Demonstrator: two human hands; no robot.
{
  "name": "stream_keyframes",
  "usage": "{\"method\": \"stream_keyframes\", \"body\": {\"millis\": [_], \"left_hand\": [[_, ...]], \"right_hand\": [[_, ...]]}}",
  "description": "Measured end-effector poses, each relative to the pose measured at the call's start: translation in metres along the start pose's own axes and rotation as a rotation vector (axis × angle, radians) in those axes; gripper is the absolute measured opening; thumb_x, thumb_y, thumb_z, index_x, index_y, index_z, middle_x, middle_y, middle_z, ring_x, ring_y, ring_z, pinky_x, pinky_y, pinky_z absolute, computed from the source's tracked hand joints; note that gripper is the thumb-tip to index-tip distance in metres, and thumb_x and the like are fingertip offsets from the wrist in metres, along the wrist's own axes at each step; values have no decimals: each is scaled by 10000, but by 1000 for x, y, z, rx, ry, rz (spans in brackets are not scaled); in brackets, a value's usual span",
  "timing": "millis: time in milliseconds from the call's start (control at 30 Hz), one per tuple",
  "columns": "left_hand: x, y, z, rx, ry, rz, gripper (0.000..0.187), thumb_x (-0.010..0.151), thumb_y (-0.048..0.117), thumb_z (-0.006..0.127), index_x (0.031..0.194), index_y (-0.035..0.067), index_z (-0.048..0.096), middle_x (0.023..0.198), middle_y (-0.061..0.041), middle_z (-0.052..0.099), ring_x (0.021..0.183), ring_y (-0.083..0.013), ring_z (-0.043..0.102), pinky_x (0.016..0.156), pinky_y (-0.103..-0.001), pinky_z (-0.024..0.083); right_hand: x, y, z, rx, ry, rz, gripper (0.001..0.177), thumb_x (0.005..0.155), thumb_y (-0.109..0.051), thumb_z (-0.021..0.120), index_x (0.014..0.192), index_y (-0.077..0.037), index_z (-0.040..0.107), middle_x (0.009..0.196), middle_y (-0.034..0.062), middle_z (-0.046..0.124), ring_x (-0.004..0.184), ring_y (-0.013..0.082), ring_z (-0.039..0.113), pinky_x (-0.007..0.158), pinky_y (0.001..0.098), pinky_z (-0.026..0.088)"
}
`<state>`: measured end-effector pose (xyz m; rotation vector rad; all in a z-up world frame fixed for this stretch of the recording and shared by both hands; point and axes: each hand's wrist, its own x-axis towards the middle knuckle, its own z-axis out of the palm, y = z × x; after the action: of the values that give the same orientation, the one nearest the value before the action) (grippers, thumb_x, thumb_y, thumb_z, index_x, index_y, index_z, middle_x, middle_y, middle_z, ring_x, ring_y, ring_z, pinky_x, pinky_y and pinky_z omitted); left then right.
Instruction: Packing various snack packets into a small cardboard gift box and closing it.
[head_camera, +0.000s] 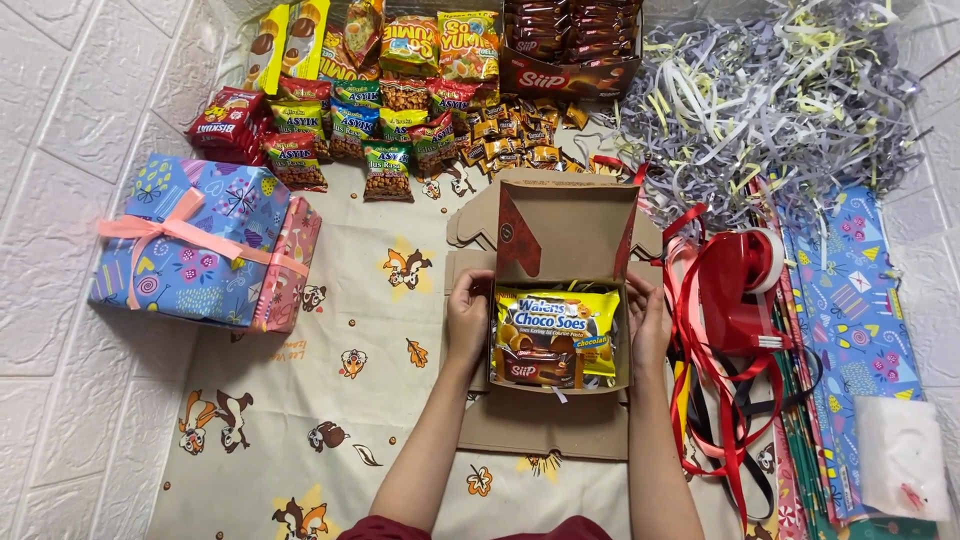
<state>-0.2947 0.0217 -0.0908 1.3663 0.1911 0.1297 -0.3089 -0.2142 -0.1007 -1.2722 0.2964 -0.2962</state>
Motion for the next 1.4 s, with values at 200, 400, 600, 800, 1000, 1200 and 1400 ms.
{"method": "stream_keyframes", "body": {"millis": [200,400,600,800,1000,1200,1400], "left_hand": [[-6,20,2,-99,125,30,465,682,-162,297,925,50,632,971,-80,591,949,-129,567,842,-250,477],[9,15,-32,-8,221,130,475,653,-210,304,888,48,625,911,-102,631,978,-199,605,923,-334,456],[51,25,-88,32,340,50,420,659,-108,331,916,46,625,915,-81,641,894,-154,599,767,-229,492],[72,47,-95,-17,280,26,246,772,-19,452,931,53,626,919,-76,642,900,-164,598,817,-258,486],[66,50,-96,23,267,37,321,995,199,371,930,67,656,905,-82,653,893,-137,562,751,-228,454],[84,34,-97,-62,376,22,354,993,251,408,826,85,672,799,-67,666,779,-137,589,671,-209,460],[96,39,-102,-87,403,-32,341,996,261,405,806,107,644,751,-61,617,739,-125,544,674,-233,436]], "right_hand": [[-14,-23,14,69,15,-205,427,1045,-340,327,1218,-15,543,1068,142,631,1015,217,632,948,341,515],[-25,-65,7,-92,-52,-465,397,1058,-247,342,1146,93,526,940,220,559,889,290,619,896,431,536],[-25,-193,94,-567,-499,-847,375,1031,-256,346,1045,48,566,880,168,634,827,257,641,799,351,532],[13,-223,281,-658,-1060,-973,129,973,-60,556,1080,-4,603,971,120,658,868,217,637,776,327,501],[47,-135,414,-623,-1123,-616,166,910,-54,547,1019,25,644,789,160,652,728,268,650,700,383,525],[81,-2,473,-710,-1040,-509,196,884,-42,556,1063,-43,638,824,115,656,770,252,664,698,374,533],[84,58,497,-820,-1078,-644,354,850,-9,591,1189,-106,566,1041,107,600,959,308,633,790,395,557]]}}
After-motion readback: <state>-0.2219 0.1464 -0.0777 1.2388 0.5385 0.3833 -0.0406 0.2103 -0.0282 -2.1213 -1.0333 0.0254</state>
